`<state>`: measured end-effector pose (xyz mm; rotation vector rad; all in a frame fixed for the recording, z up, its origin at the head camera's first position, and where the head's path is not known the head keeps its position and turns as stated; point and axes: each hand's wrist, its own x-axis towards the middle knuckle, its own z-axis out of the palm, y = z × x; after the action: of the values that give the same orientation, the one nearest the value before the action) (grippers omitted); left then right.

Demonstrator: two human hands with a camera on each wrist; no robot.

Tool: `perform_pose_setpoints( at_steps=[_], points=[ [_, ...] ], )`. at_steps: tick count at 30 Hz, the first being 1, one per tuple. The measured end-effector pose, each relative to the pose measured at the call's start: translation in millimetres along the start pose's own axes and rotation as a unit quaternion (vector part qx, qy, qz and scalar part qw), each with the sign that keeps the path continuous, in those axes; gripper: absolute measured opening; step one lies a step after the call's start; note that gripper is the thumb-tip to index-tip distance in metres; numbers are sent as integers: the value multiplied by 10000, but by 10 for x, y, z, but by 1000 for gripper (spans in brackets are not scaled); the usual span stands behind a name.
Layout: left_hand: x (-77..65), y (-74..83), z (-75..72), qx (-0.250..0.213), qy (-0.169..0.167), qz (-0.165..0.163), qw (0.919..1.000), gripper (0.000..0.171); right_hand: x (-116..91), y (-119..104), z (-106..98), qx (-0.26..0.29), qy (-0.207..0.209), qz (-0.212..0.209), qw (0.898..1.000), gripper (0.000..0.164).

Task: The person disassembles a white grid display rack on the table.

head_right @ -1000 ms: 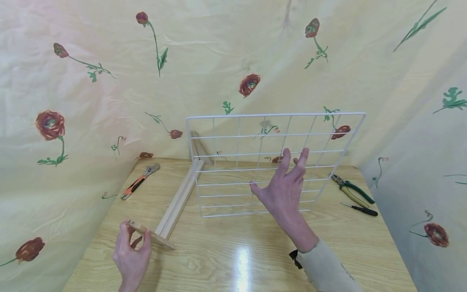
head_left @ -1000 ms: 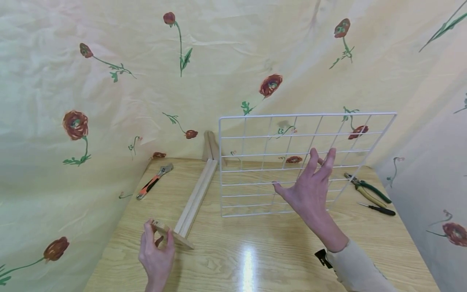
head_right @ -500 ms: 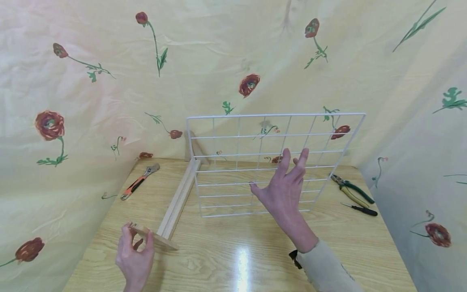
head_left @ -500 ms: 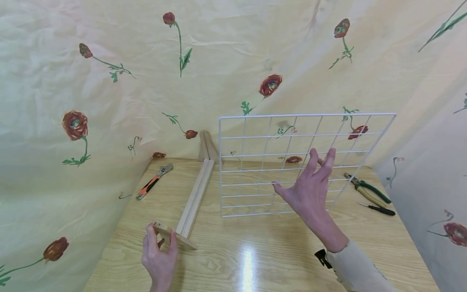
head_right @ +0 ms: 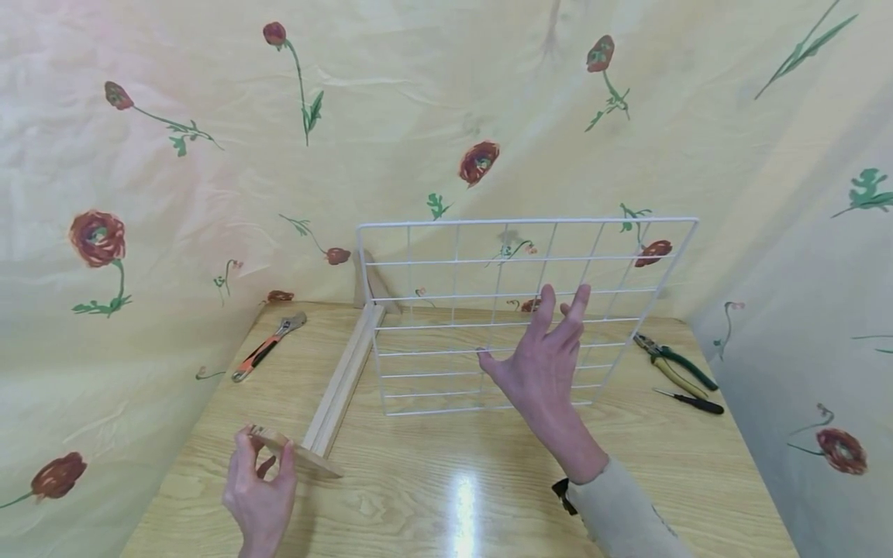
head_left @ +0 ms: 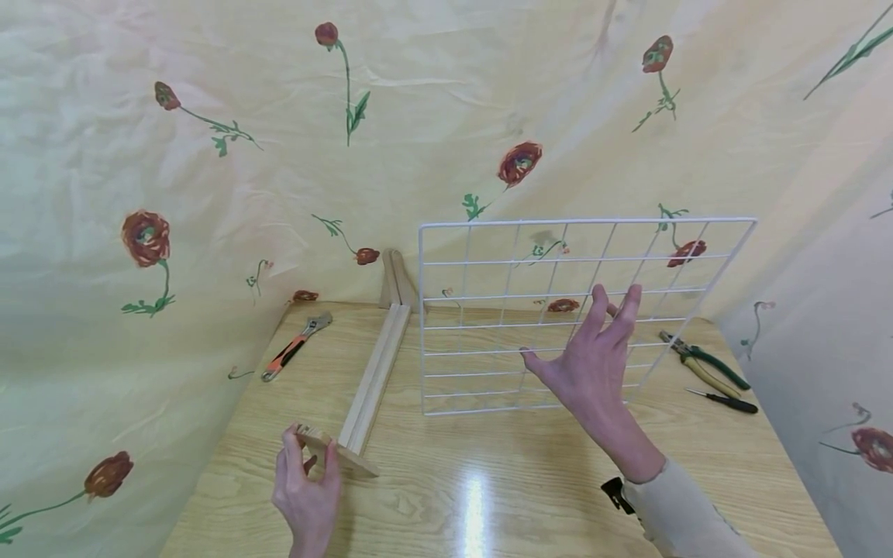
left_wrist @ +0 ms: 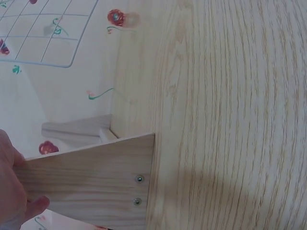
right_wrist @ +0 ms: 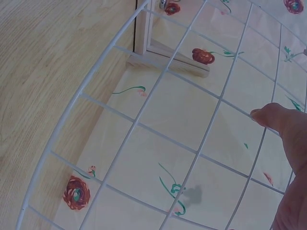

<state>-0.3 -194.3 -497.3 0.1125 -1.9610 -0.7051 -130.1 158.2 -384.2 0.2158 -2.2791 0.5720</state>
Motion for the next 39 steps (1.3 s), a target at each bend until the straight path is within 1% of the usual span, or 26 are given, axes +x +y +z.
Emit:
perform_pose_setpoints(
  at_steps=[9, 15, 20, 23, 25, 29, 33, 36, 39],
  points=[
    [-24, 29, 33, -60, -16, 4, 10000, 59, -11, -3, 8, 17, -4, 17, 10000, 135],
    [-42, 42, 61, 7, 75, 30, 10000, 50, -27, 0, 17, -63, -39, 34, 10000, 135],
    [-55, 60, 84, 44, 164, 3, 9999, 58, -48, -5, 21, -128, -138, 127, 9997, 134],
    [-61, 75, 95, -21, 163, -7, 9999, 53, -61, -7, 25, -150, -208, 230, 9994, 133],
    [-63, 90, 103, -43, 138, -31, 9999, 54, -67, -8, 28, -162, -249, 297, 9991, 133],
    [-62, 126, 115, 9, 103, -86, 9999, 62, -84, 1, 29, -199, -259, 267, 9991, 134],
    [-62, 145, 122, 82, 115, -108, 9998, 63, -96, 11, 27, -241, -257, 233, 9991, 134],
    [-69, 147, 126, 136, 122, -108, 9998, 63, -94, 16, 30, -208, -395, 363, 9983, 135],
    [-82, 140, 130, 166, 122, -112, 9997, 63, -96, 20, 47, -212, -655, 553, 9961, 136]
  ],
)
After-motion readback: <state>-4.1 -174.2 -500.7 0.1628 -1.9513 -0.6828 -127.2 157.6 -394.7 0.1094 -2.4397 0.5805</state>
